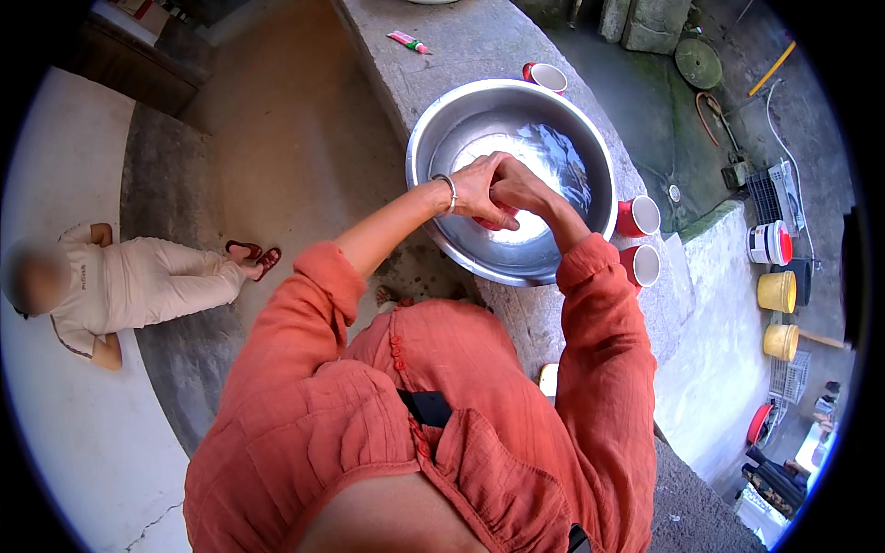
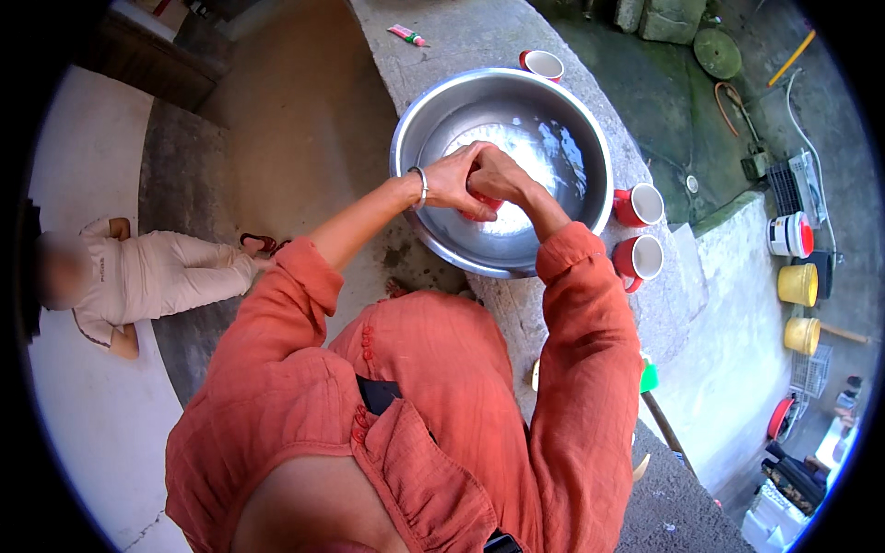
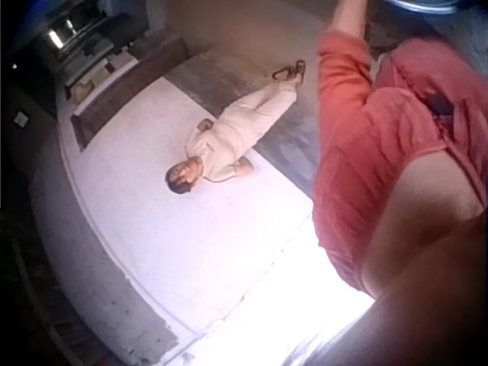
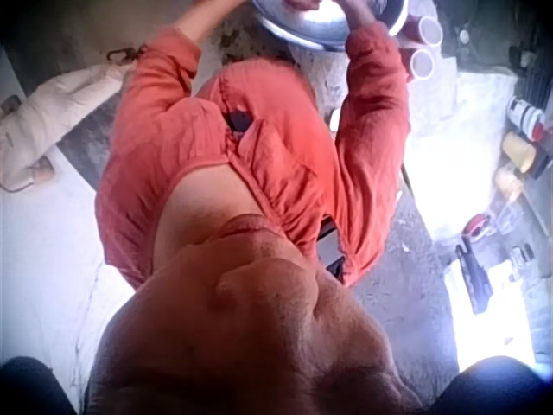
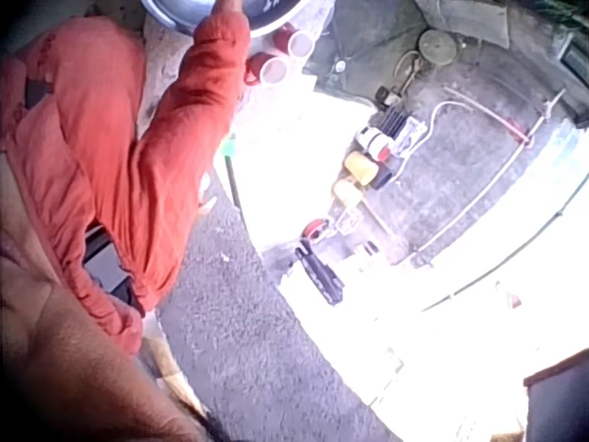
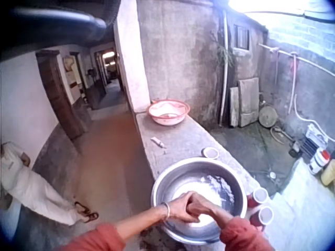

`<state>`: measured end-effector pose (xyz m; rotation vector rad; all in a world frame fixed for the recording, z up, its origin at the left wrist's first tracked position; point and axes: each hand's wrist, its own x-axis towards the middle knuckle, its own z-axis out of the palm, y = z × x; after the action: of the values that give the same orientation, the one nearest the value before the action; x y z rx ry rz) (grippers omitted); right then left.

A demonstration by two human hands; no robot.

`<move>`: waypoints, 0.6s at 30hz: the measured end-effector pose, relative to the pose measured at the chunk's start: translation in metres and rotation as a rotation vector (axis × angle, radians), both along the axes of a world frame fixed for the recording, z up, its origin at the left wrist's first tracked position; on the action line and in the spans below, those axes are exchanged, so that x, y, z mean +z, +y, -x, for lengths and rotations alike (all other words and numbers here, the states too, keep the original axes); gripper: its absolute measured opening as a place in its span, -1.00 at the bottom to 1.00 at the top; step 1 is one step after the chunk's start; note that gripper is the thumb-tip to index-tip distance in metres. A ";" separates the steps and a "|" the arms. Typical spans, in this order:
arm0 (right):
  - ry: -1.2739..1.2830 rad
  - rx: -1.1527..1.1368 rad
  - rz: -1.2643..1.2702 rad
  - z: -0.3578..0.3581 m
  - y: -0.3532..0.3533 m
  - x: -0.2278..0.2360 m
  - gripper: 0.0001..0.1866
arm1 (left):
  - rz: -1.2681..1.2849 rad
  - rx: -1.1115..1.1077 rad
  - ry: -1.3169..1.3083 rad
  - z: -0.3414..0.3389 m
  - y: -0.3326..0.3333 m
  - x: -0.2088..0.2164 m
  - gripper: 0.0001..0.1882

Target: The person washes red cups in a metal basin filled with water. They scrub the inside and outside of each cup with their hands, rinse them, and place them on the concrete ledge next to the basin. A second person stands nearby observing the process.

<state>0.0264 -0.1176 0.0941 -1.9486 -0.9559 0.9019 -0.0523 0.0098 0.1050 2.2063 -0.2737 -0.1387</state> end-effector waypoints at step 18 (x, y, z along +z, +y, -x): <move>0.387 -0.867 -0.300 -0.055 -0.037 -0.082 -0.80 | 0.917 0.526 0.763 -0.016 0.011 -0.060 -0.67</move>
<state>0.0814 -0.1550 0.0118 -1.5965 0.0202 0.5398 -0.0363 0.0206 0.0451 1.1337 0.5672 -0.4422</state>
